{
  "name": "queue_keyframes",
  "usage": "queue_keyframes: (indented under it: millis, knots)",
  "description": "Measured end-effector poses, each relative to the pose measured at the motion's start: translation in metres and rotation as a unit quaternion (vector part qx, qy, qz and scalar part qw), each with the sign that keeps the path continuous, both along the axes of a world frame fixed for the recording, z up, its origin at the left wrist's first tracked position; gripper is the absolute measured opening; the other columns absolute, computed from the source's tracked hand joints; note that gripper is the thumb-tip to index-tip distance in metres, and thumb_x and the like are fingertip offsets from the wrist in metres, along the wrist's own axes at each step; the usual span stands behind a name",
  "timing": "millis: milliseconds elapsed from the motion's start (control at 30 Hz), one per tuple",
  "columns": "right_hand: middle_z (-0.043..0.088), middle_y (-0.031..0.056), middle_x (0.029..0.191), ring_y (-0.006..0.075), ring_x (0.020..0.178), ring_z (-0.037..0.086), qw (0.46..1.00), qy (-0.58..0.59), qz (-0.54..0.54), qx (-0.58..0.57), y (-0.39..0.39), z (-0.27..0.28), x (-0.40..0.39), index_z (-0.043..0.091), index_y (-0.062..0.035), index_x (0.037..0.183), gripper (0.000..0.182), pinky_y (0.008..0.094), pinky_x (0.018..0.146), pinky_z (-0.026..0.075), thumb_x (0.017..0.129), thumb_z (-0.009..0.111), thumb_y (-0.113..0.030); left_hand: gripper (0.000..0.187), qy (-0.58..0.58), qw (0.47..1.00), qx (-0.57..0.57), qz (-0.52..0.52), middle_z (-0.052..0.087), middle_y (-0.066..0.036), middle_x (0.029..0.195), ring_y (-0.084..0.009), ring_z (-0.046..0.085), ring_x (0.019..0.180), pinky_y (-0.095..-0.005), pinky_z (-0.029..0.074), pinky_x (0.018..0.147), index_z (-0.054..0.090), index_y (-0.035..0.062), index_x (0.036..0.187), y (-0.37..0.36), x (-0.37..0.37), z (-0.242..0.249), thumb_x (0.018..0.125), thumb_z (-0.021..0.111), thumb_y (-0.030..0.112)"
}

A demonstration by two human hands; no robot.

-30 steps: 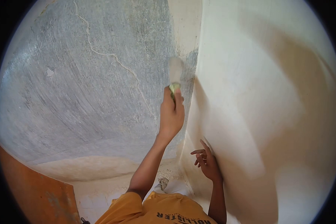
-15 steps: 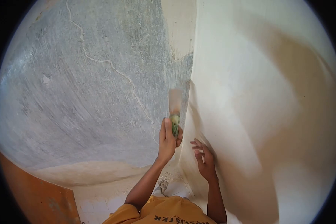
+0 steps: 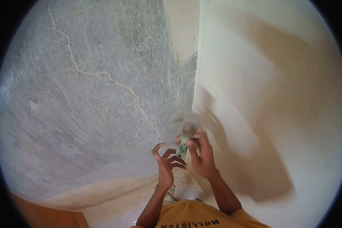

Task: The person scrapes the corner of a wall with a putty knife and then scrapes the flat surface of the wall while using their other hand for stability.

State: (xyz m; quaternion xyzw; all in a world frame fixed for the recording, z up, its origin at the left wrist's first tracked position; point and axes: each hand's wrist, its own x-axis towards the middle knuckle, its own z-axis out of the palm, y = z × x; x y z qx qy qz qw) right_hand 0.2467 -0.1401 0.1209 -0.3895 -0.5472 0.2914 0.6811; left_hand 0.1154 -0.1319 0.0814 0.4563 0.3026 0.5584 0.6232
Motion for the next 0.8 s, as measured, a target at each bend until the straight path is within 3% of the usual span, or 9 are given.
queue_keyframes:
  millis: [167, 233, 267, 367, 400, 500, 600, 700, 800]
  knots:
    - [0.060, 0.0092, 0.082, 0.0122, 0.057, 0.059, 0.997, -0.025, -0.063, 0.036, 0.049, 0.050, 0.020, 0.045, -0.0003, 0.122, 0.026, 0.0286, 0.054, 0.051, 0.114, 0.047, -0.025, 0.061, 0.091, 0.980, 0.134, 0.117, 0.060, -0.018, 0.121, -0.0275, 0.063, 0.104, -0.0426, 0.059, 0.076, 0.033, 0.0147, 0.143, 0.029, -0.048, -0.020, 0.109, 0.025, 0.065]
    - [0.055, 0.0079, 0.086, 0.0119, 0.061, 0.053, 0.995, -0.028, -0.094, 0.003, 0.056, 0.063, 0.021, 0.048, 0.0019, 0.133, 0.028, 0.0288, 0.058, 0.048, 0.112, 0.047, -0.017, 0.057, 0.126, 0.958, 0.185, 0.177, 0.059, -0.017, 0.122, -0.0271, 0.061, 0.107, -0.0429, 0.058, 0.080, 0.035, 0.0115, 0.141, 0.041, -0.063, -0.023, 0.111, 0.026, 0.060]
    - [0.055, 0.0089, 0.089, 0.0130, 0.065, 0.054, 0.991, -0.061, -0.119, 0.006, 0.061, 0.062, 0.021, 0.049, 0.0018, 0.137, 0.030, 0.0293, 0.060, 0.048, 0.111, 0.048, -0.014, 0.050, 0.110, 0.953, 0.206, 0.194, 0.057, -0.019, 0.126, -0.0294, 0.059, 0.113, -0.0432, 0.055, 0.090, 0.042, 0.0002, 0.137, 0.043, -0.070, -0.022, 0.114, 0.032, 0.044]
    - [0.054, 0.0135, 0.102, 0.0199, 0.083, 0.054, 0.961, -0.195, -0.183, 0.064, 0.065, 0.071, 0.017, 0.045, -0.0018, 0.155, 0.050, 0.0325, 0.072, 0.046, 0.105, 0.051, -0.003, 0.041, 0.270, 0.863, 0.312, 0.293, 0.057, -0.020, 0.127, -0.0315, 0.056, 0.117, -0.0477, 0.047, 0.103, 0.049, -0.0018, 0.135, 0.058, -0.087, -0.019, 0.112, 0.042, 0.031]
    - [0.054, 0.0142, 0.104, 0.0213, 0.085, 0.054, 0.955, -0.218, -0.191, 0.066, 0.063, 0.078, 0.010, 0.044, -0.0029, 0.157, 0.053, 0.0331, 0.073, 0.046, 0.104, 0.052, -0.003, 0.040, 0.321, 0.837, 0.333, 0.293, 0.050, -0.024, 0.139, -0.0385, 0.046, 0.134, -0.0545, 0.034, 0.115, 0.052, -0.0029, 0.139, 0.059, -0.097, -0.020, 0.110, 0.048, 0.023]
    - [0.057, 0.0133, 0.098, 0.0212, 0.079, 0.053, 0.939, -0.249, -0.223, 0.081, 0.068, 0.069, 0.008, 0.046, -0.0060, 0.158, 0.056, 0.0319, 0.067, 0.046, 0.103, 0.057, -0.003, 0.051, 0.441, 0.725, 0.392, 0.355, 0.031, -0.027, 0.161, -0.0463, 0.026, 0.153, -0.0609, 0.020, 0.123, 0.046, 0.0026, 0.153, 0.072, -0.104, -0.022, 0.109, 0.050, 0.028]
    - [0.058, 0.0122, 0.091, 0.0211, 0.073, 0.053, 0.914, -0.288, -0.272, 0.089, 0.067, 0.061, 0.007, 0.050, -0.0059, 0.155, 0.054, 0.0308, 0.061, 0.045, 0.102, 0.059, -0.003, 0.065, 0.523, 0.703, 0.375, 0.302, 0.002, -0.031, 0.171, -0.0508, -0.007, 0.159, -0.0683, 0.003, 0.123, 0.035, 0.0064, 0.163, 0.090, -0.109, -0.049, 0.107, 0.056, 0.031]
    - [0.057, 0.0107, 0.084, 0.0206, 0.069, 0.053, 0.905, -0.297, -0.289, 0.097, 0.062, 0.069, -0.008, 0.056, -0.0054, 0.150, 0.048, 0.0304, 0.061, 0.045, 0.102, 0.059, -0.003, 0.072, 0.584, 0.629, 0.402, 0.319, -0.010, -0.031, 0.172, -0.0518, -0.023, 0.155, -0.0698, -0.017, 0.117, 0.038, 0.0085, 0.163, 0.124, -0.115, -0.092, 0.102, 0.064, 0.039]
    - [0.058, 0.0098, 0.083, 0.0201, 0.069, 0.053, 0.919, -0.270, -0.278, 0.065, 0.056, 0.079, -0.019, 0.061, -0.0048, 0.146, 0.042, 0.0308, 0.067, 0.047, 0.104, 0.060, -0.005, 0.077, 0.626, 0.566, 0.437, 0.311, -0.016, -0.030, 0.171, -0.0518, -0.032, 0.152, -0.0703, -0.025, 0.112, 0.038, 0.0132, 0.163, 0.126, -0.116, -0.093, 0.100, 0.066, 0.047]
